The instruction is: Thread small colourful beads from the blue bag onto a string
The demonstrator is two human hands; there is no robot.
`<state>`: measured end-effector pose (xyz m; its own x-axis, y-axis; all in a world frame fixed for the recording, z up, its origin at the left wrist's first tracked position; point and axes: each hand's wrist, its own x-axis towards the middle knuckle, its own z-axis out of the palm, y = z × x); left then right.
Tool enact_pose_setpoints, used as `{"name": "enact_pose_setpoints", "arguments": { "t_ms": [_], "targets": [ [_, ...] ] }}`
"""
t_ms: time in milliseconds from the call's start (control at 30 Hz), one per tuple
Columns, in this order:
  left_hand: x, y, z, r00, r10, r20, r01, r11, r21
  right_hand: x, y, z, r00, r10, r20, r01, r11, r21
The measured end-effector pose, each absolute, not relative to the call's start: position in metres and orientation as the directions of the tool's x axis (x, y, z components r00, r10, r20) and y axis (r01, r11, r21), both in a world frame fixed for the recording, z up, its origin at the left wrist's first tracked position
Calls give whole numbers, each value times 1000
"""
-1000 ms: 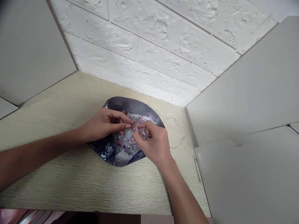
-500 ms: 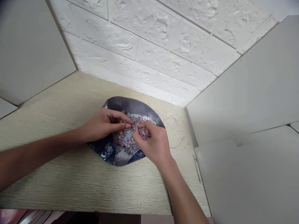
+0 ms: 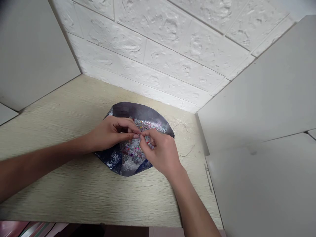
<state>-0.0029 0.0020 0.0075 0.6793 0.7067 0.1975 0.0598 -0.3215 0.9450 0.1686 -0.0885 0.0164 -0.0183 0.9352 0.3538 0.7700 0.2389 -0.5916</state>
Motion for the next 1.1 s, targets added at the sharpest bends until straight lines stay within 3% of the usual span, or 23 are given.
{"name": "enact_pose_setpoints", "arguments": {
  "t_ms": [200, 433, 600, 667, 733, 833, 900, 967, 1100],
  "targets": [
    [-3, -1, 8, 692, 699, 178, 21, -267, 964, 169, -89, 18, -62, 957, 284, 757, 231, -611],
    [-4, -2, 12, 685, 710, 161, 80, -292, 953, 168, -88, 19, -24, 950, 312, 756, 221, -616],
    [-6, 1, 12, 749, 628, 210, -239, -40, 970, 169, -86, 20, 4, 960, 281, 759, 181, -626],
    [-7, 2, 11, 694, 659, 291, -344, -52, 938, 169, -86, 21, 13, 959, 283, 770, 171, -615],
    [-6, 2, 10, 580, 717, 386, -374, -187, 909, 169, -86, 22, 31, 955, 295, 784, 160, -600],
    [-5, 0, 10, 332, 732, 594, -241, -543, 804, 168, -85, 25, 53, 944, 327, 809, 152, -568],
    [-5, -2, 13, 174, 641, 747, -85, -746, 660, 169, -84, 26, 60, 934, 354, 822, 155, -548],
    [-7, -3, 16, 117, 572, 812, 61, -820, 569, 169, -84, 26, 66, 926, 373, 829, 157, -537],
    [-15, -3, 21, 123, 593, 796, 344, -777, 527, 170, -82, 25, 74, 911, 406, 834, 167, -526]
  ]
}}
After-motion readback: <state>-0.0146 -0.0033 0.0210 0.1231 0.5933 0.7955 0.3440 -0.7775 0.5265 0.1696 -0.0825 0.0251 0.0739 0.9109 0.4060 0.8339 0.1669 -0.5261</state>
